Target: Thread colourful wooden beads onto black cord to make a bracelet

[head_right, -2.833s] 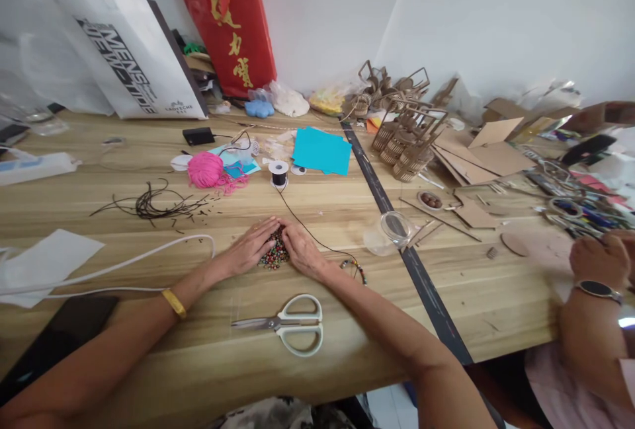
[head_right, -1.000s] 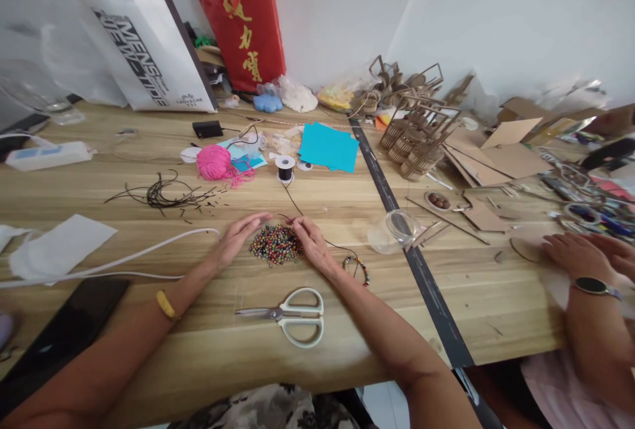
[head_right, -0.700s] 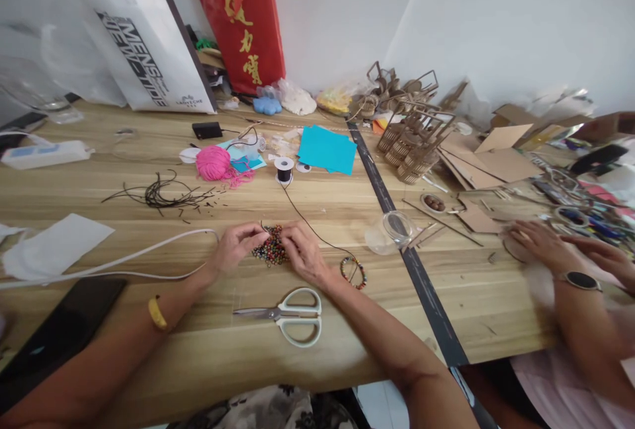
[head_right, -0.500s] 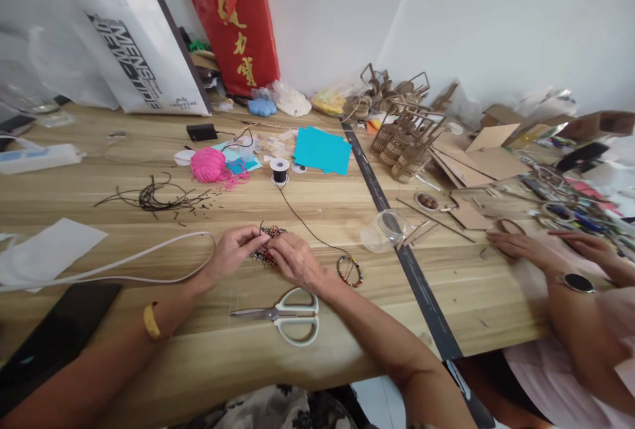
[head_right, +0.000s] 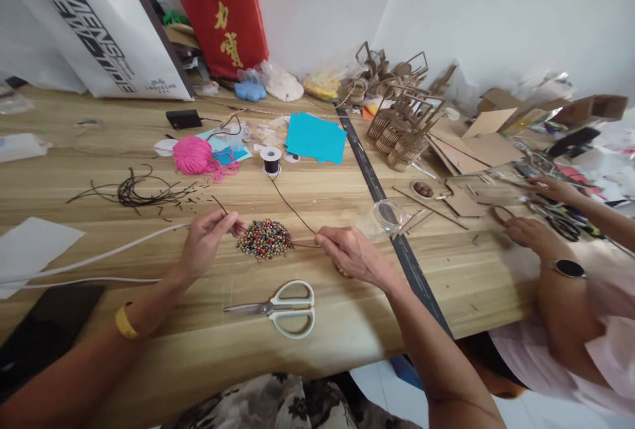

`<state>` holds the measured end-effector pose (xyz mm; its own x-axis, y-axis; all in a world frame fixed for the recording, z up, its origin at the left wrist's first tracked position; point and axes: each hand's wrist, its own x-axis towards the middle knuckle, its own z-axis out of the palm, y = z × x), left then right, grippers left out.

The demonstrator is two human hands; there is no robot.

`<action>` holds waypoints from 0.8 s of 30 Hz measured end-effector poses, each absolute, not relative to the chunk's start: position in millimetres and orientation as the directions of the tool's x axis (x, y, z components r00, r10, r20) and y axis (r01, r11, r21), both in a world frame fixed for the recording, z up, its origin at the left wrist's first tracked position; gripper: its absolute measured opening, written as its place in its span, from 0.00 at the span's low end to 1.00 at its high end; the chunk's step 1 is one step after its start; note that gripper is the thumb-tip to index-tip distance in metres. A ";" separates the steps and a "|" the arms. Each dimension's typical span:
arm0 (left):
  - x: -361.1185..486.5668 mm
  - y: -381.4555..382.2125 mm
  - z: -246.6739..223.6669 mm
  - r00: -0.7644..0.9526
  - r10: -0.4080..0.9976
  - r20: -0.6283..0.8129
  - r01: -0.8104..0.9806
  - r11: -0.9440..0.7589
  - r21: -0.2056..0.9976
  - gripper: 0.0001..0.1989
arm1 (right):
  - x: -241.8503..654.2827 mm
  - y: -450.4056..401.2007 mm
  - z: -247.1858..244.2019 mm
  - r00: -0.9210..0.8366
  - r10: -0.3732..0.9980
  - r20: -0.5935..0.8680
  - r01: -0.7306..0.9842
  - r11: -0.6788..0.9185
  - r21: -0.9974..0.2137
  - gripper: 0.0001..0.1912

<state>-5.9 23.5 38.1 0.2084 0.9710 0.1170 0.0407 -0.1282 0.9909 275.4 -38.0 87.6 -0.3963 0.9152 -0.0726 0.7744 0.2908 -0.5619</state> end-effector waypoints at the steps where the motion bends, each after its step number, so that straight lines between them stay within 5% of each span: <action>1: -4.6 22.8 37.9 0.229 0.967 0.108 0.040 -0.120 0.992 0.15 | 276.6 -42.2 82.8 -0.421 0.901 -0.103 0.782 0.303 -0.545 0.20; 5: 0.8 18.9 39.5 0.291 0.954 0.068 0.047 -0.085 0.995 0.16 | 282.2 -53.1 65.9 -0.584 0.801 -0.131 0.706 0.422 -0.569 0.18; 8: 1.8 14.6 43.3 0.295 0.954 0.057 0.070 -0.081 0.994 0.17 | 292.8 -53.5 63.1 -0.549 0.832 -0.078 0.721 0.424 -0.548 0.14; 13: -3.6 3.8 45.7 0.301 0.953 0.014 0.113 -0.050 0.992 0.17 | 302.3 -45.6 54.9 -0.197 0.980 -0.041 0.957 0.183 -0.223 0.09; 16: -8.3 -2.6 40.6 0.300 0.954 -0.005 0.125 -0.034 0.992 0.17 | 297.2 -39.4 40.7 -0.150 0.986 -0.067 0.986 0.145 -0.077 0.07; 24: -16.8 -9.1 26.6 0.292 0.956 -0.017 0.136 -0.024 0.990 0.17 | 285.5 -28.3 32.0 -0.180 0.983 -0.017 0.984 0.180 -0.008 0.07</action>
